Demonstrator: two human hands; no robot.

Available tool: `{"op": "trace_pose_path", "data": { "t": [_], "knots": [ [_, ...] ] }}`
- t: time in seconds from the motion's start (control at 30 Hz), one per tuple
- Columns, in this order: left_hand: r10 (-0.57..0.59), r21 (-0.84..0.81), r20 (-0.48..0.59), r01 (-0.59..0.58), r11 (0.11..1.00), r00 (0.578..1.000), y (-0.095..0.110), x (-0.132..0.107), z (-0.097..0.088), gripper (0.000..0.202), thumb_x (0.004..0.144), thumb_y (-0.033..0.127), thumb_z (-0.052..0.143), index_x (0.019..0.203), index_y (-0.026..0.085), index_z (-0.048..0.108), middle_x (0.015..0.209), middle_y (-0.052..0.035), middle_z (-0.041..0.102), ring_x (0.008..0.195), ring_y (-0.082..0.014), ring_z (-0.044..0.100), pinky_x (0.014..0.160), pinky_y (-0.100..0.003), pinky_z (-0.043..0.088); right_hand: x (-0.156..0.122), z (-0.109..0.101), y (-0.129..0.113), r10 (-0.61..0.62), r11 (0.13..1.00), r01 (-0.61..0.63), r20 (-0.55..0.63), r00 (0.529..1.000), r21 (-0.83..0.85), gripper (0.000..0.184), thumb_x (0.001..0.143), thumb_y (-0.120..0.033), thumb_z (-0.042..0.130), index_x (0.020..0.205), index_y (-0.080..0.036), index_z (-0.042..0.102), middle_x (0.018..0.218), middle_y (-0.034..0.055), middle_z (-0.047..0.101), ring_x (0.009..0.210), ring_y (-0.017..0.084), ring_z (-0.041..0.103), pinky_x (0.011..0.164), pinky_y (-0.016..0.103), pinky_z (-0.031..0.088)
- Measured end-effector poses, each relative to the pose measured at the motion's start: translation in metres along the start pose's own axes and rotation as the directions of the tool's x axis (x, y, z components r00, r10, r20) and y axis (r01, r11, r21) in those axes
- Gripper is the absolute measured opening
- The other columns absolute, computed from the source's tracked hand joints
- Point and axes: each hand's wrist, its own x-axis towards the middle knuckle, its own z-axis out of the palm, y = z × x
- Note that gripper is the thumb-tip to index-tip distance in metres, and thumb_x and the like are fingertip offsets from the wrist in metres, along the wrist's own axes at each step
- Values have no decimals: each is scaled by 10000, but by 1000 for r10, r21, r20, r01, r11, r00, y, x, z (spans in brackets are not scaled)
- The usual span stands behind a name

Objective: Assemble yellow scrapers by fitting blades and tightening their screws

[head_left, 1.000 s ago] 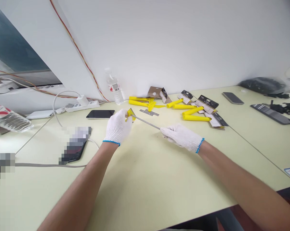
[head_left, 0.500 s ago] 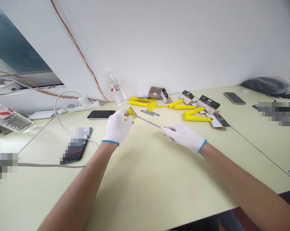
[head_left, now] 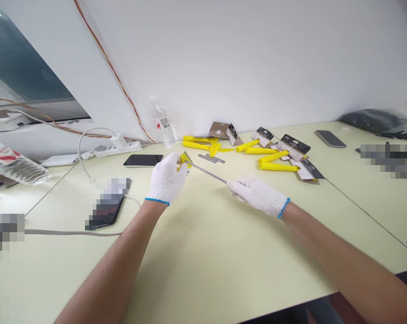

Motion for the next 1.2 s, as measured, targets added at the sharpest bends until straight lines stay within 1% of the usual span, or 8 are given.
{"op": "trace_pose_path", "data": {
  "t": [0.23,0.5,0.63,0.8,0.9,1.03,1.13,1.2],
  "knots": [
    [-5,17,10,5,1000,1000,3,-1,-2,229,938,345,547,1041,196,688,1003,-87,759,879,-261,681,736,-347,435,-3,-5,-3,45,998,-46,32,998,36,615,976,-749,471,757,-174,487,650,-14,408,531,82,296,494,246,223],
    [9,10,-24,-9,1000,1000,2,0,-3,197,935,349,554,1005,213,679,987,-64,766,867,-250,687,733,-339,416,0,-5,-1,111,953,-146,142,984,264,612,928,-784,551,851,-178,560,669,-31,381,498,58,247,440,215,161],
    [9,-6,-16,-9,1000,1000,1,1,-5,214,935,353,563,1028,213,695,1011,-66,768,863,-248,682,727,-341,423,0,-4,-2,108,964,-137,136,985,228,622,943,-795,509,876,-181,583,665,-29,405,483,56,254,435,216,161],
    [-28,-87,33,30,996,999,0,2,-6,227,921,355,588,1056,227,717,1002,-54,785,815,-231,683,731,-342,460,0,-10,-4,-3,999,4,-28,1000,45,561,979,-692,527,813,-167,632,645,12,504,526,79,377,499,241,275],
    [-85,-175,40,91,980,996,-1,3,-5,220,906,337,604,1048,222,726,983,-44,789,814,-215,704,769,-333,498,3,-20,4,-45,998,51,-109,993,48,464,989,-584,563,765,-192,668,664,63,586,585,113,491,532,270,313],
    [-161,-323,37,164,932,986,-1,4,-6,251,879,354,652,1064,205,733,1047,-31,793,856,-188,734,846,-308,537,13,-37,26,-35,996,57,-274,961,71,353,979,-451,622,719,-229,712,752,127,683,681,166,632,535,288,323],
    [-193,-398,83,211,893,978,-1,6,-9,281,863,383,679,1053,185,739,1074,-42,794,876,-194,745,811,-295,558,20,-42,40,-73,997,69,-364,928,-25,329,976,-404,648,709,-226,720,802,162,705,738,197,682,539,291,329],
    [-208,-435,123,241,868,970,1,6,-11,285,852,377,694,1047,175,742,1053,-44,798,907,-197,750,797,-277,565,23,-42,45,-121,991,88,-376,919,-104,326,984,-390,644,717,-223,729,820,172,707,766,206,692,544,290,336]
  ]
}}
